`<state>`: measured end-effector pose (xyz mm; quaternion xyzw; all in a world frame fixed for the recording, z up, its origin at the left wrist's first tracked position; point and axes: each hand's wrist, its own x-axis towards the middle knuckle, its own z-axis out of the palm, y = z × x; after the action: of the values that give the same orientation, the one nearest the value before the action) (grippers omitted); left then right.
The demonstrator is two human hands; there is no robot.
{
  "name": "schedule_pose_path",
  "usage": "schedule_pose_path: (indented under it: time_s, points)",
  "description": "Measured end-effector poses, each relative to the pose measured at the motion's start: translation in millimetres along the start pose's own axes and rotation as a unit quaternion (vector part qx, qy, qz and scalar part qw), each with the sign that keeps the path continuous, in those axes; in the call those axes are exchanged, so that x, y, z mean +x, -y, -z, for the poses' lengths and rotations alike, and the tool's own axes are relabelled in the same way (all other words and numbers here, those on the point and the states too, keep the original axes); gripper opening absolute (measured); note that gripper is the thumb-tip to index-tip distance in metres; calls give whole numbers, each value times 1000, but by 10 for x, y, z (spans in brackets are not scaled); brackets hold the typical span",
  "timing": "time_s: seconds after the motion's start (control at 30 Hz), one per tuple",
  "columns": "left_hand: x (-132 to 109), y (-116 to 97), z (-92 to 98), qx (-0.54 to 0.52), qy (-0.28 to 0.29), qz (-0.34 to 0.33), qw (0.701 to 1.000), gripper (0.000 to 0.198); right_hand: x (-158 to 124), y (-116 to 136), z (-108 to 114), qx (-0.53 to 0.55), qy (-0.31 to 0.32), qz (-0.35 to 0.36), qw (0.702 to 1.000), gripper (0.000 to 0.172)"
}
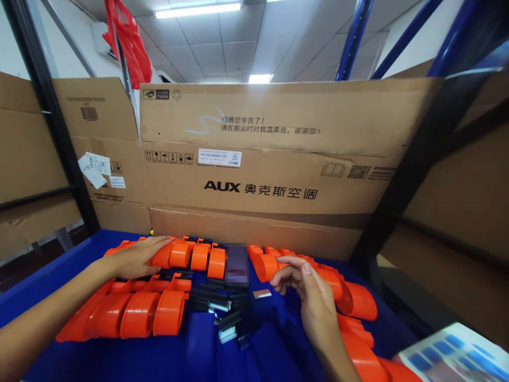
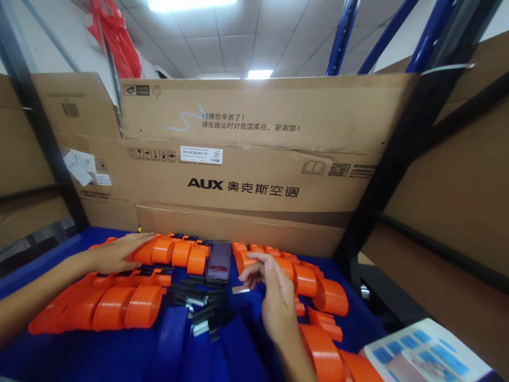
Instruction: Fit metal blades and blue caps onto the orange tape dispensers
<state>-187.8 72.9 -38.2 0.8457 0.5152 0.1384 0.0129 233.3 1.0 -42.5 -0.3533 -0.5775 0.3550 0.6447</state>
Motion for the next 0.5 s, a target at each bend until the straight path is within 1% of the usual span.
schedule_pose_path:
  time_s: [0.1,0.17,0.23,0.3,0.4,0.43,0.5]
  points:
    - [232,75,-111,-5,55,-15,998,72,-7,0,0,3,3,0,1000,41]
    - [290,113,-144,-4,68,-12,998,67,-11,2,-4,2,4,1,1000,41]
    - [301,150,-121,-2,69,-8,998,69,-17,4,-6,3,3,3,1000,40]
    - [294,196,-33,-2,60,-6,998,74,-26,13,-4,4,2,5,1000,40]
    - [282,226,197,0,34,-1,999,77,-34,40,-1,-5,-5,6,1000,38]
    - [275,199,282,3,17,-3,1000,78,-33,49,0,-10,-8,7,1000,37]
    - [246,50,429,13,-51,-29,998,77,-24,59,-3,-25,-9,3,1000,35]
